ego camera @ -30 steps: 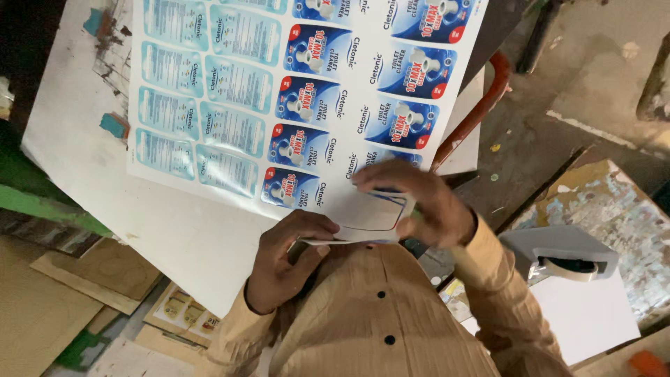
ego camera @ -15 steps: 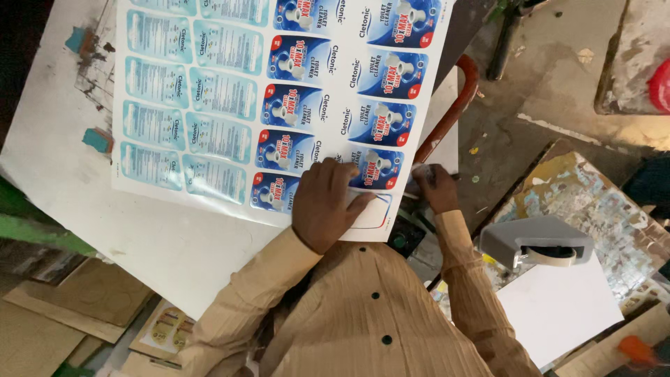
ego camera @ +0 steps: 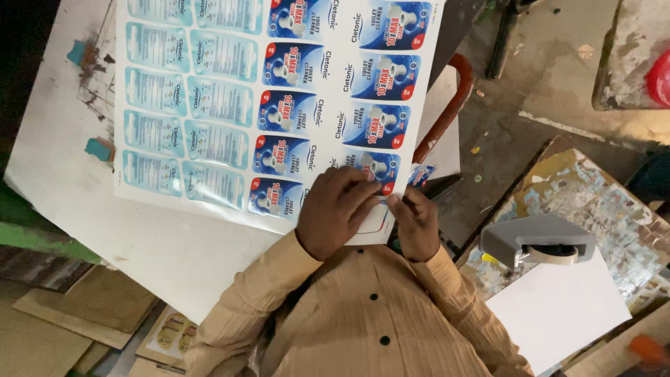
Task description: The person peels individual stickers from a large printed sheet laid on a white table. They lift each sticker from the sheet and set it aside, continuing across multiple rows of identical labels.
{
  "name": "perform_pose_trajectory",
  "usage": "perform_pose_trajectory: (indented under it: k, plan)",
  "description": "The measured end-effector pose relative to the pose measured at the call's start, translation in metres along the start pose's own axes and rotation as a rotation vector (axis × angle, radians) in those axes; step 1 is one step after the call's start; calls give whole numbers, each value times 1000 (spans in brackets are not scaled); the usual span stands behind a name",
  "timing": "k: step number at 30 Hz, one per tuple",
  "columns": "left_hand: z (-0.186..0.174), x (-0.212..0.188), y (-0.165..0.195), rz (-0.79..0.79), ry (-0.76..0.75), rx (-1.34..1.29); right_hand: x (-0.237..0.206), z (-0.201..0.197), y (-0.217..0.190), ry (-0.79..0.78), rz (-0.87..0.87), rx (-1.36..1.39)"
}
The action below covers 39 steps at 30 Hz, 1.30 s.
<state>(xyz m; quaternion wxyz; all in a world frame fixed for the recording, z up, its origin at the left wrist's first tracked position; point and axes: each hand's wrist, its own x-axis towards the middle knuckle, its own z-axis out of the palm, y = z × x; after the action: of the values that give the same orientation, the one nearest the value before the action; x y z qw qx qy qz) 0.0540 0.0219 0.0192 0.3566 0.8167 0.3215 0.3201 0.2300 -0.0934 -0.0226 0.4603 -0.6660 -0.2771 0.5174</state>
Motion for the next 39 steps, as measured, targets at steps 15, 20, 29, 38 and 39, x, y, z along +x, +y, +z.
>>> perform_pose_trajectory:
  k: [15,20,29,38,39]
  plan:
    - [10,7,2,210,-126,299,7,-6,-7,7,-84,-111]
    - [15,14,-3,119,-104,207,10,-6,-3,21,-123,-138]
    - [4,16,-11,-269,-34,-216,14,-2,8,56,-110,-125]
    - [-13,-3,-16,-307,58,-278,21,0,11,94,-126,-131]
    - [-16,-7,-21,-258,88,-264,21,1,13,109,-116,-116]
